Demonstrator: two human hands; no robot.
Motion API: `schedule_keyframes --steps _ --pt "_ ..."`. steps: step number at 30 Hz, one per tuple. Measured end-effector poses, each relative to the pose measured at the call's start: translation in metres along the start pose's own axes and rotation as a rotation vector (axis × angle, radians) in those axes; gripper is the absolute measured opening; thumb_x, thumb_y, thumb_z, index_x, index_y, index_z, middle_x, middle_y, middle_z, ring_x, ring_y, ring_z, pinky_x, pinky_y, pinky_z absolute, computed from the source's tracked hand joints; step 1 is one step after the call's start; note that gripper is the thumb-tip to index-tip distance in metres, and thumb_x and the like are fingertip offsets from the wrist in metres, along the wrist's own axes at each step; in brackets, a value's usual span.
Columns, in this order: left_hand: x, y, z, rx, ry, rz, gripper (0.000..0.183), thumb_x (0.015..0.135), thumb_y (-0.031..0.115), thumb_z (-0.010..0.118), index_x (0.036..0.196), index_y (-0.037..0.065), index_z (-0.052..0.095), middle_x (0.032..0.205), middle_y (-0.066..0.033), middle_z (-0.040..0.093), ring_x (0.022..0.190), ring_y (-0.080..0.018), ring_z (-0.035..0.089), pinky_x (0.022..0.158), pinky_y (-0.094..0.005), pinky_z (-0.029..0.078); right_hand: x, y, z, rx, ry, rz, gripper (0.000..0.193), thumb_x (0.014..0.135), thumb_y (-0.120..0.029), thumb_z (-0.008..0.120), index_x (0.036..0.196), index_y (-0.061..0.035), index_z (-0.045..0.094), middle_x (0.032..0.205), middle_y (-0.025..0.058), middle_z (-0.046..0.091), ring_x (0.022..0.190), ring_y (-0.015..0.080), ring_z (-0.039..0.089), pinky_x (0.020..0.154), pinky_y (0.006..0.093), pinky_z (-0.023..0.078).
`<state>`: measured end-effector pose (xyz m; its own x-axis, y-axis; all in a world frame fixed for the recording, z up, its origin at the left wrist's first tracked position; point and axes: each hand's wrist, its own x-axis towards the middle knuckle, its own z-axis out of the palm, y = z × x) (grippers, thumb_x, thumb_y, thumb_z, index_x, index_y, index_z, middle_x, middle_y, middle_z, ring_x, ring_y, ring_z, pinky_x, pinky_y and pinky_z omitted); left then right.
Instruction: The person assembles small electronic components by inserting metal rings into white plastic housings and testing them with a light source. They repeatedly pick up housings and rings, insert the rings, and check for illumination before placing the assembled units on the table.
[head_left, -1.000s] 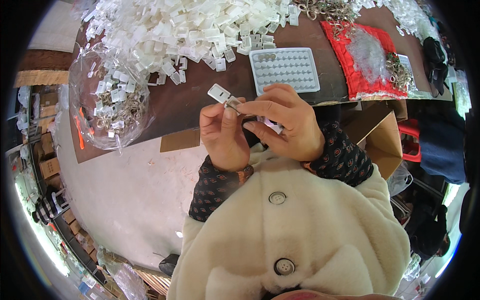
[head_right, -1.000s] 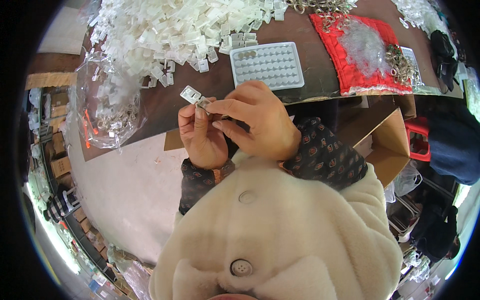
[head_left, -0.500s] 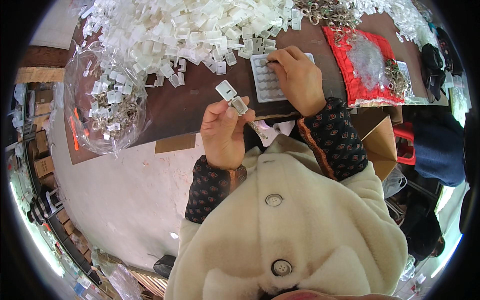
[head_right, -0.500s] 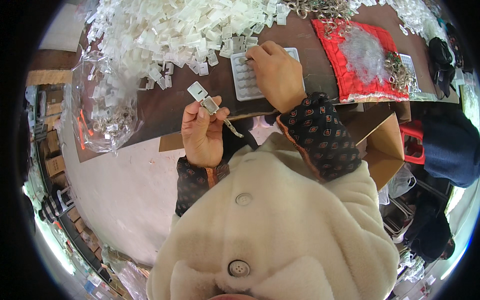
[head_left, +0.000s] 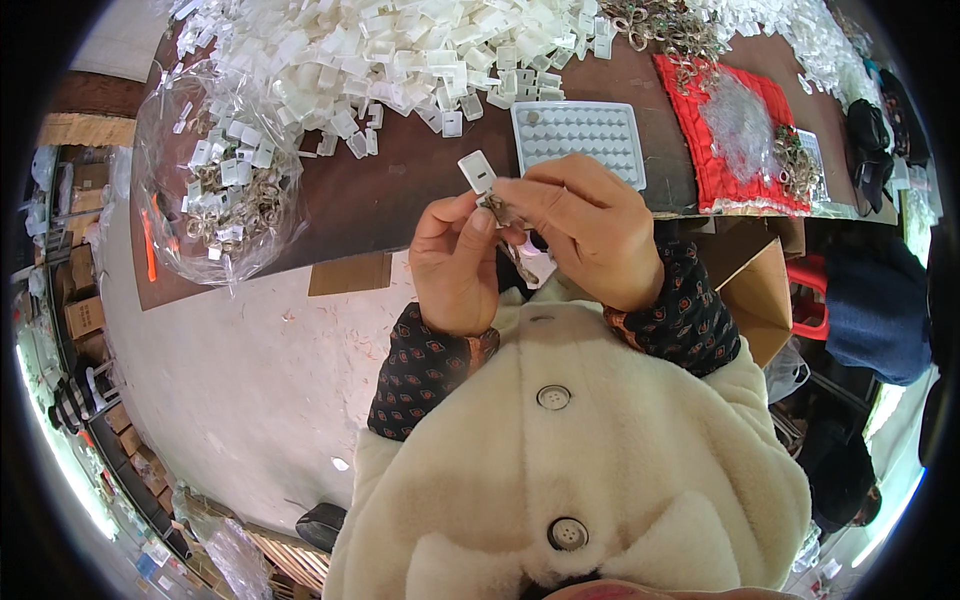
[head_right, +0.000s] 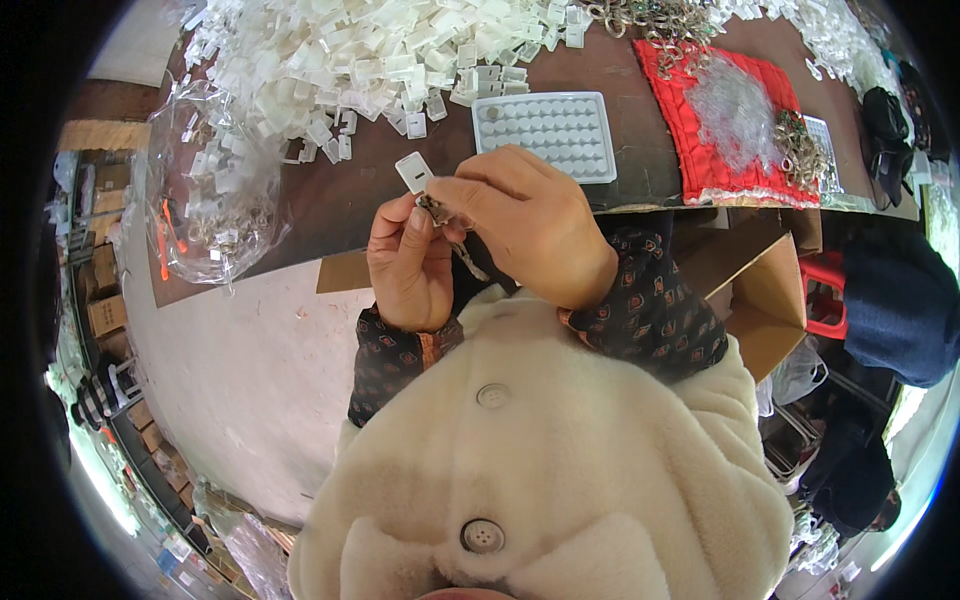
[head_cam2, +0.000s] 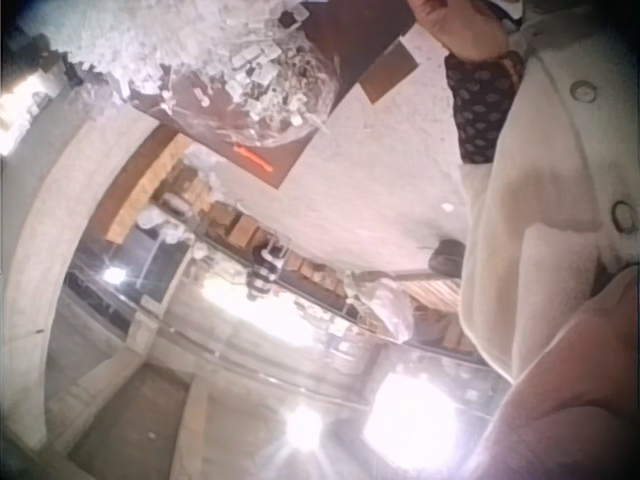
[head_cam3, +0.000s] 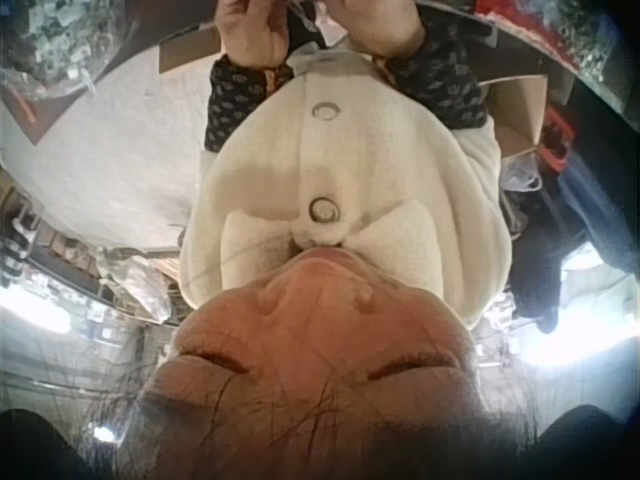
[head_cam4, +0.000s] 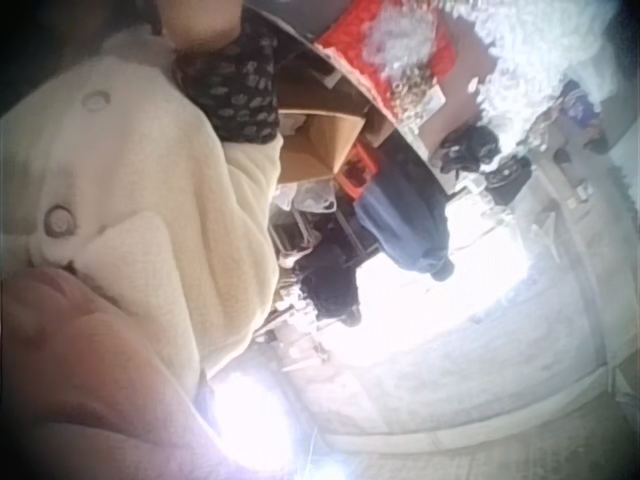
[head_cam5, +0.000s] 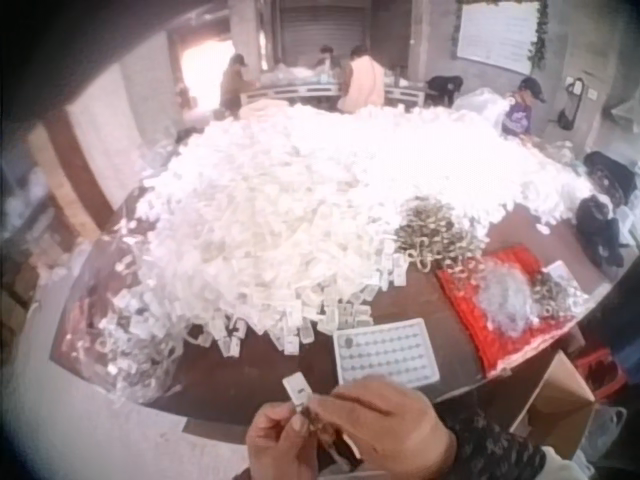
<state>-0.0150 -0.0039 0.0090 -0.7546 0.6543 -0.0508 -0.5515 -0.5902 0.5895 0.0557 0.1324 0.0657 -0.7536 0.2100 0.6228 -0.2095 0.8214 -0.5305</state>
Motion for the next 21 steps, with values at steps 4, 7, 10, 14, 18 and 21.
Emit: schedule_keyframes --steps 4,7,10,14,18,21 --pt "-0.001 -0.001 -0.001 -0.016 -0.012 -0.036 0.014 0.095 0.002 0.060 0.109 0.003 0.062 0.102 -0.0127 0.069 0.081 -0.0214 0.065 0.075 -0.0335 0.055 0.000 0.004 0.003 -0.038 0.043 -0.092 0.038 0.066 -0.001 0.068 0.104 -0.0056 0.069 0.091 0.0045 0.066 0.078 0.0226 0.064 0.068 0.0306 0.053" --pt "0.000 -0.001 -0.003 -0.007 -0.008 -0.047 0.013 0.095 0.002 0.061 0.108 0.003 0.063 0.102 -0.0127 0.069 0.080 -0.0210 0.065 0.073 -0.0331 0.054 -0.001 0.007 0.004 -0.099 0.016 -0.169 0.039 0.065 -0.004 0.067 0.104 -0.0062 0.069 0.090 0.0032 0.067 0.079 0.0219 0.064 0.070 0.0304 0.053" --pt "0.003 -0.001 -0.006 -0.015 0.049 -0.058 0.013 0.095 0.001 0.061 0.108 0.003 0.063 0.101 -0.0126 0.069 0.079 -0.0207 0.065 0.072 -0.0331 0.054 -0.003 0.007 0.008 -0.134 -0.019 -0.199 0.038 0.067 -0.005 0.067 0.104 -0.0074 0.069 0.091 0.0023 0.068 0.079 0.0214 0.065 0.071 0.0306 0.052" --pt "0.006 -0.002 -0.011 -0.015 0.043 -0.057 0.013 0.095 0.001 0.061 0.107 0.002 0.063 0.100 -0.0124 0.069 0.078 -0.0207 0.065 0.071 -0.0335 0.054 -0.002 0.010 0.011 0.039 -0.048 0.028 0.038 0.068 -0.005 0.067 0.106 -0.0085 0.069 0.092 0.0019 0.069 0.079 0.0210 0.065 0.069 0.0305 0.052" --pt "0.008 -0.001 -0.016 -0.029 0.004 -0.125 0.012 0.095 0.001 0.061 0.107 0.003 0.063 0.099 -0.0121 0.069 0.077 -0.0207 0.064 0.072 -0.0343 0.054 -0.001 0.013 0.008 0.091 -0.104 0.141 0.039 0.070 -0.004 0.067 0.108 -0.0079 0.068 0.091 0.0027 0.069 0.077 0.0213 0.065 0.069 0.0303 0.052" --pt "0.010 0.000 -0.018 -0.065 0.007 -0.166 0.011 0.095 0.002 0.061 0.106 0.003 0.063 0.098 -0.0119 0.069 0.076 -0.0205 0.064 0.073 -0.0355 0.054 0.002 0.013 0.010 -0.068 -0.065 -0.104 0.039 0.072 -0.002 0.067 0.110 -0.0060 0.068 0.090 0.0041 0.069 0.075 0.0223 0.064 0.068 0.0309 0.052"
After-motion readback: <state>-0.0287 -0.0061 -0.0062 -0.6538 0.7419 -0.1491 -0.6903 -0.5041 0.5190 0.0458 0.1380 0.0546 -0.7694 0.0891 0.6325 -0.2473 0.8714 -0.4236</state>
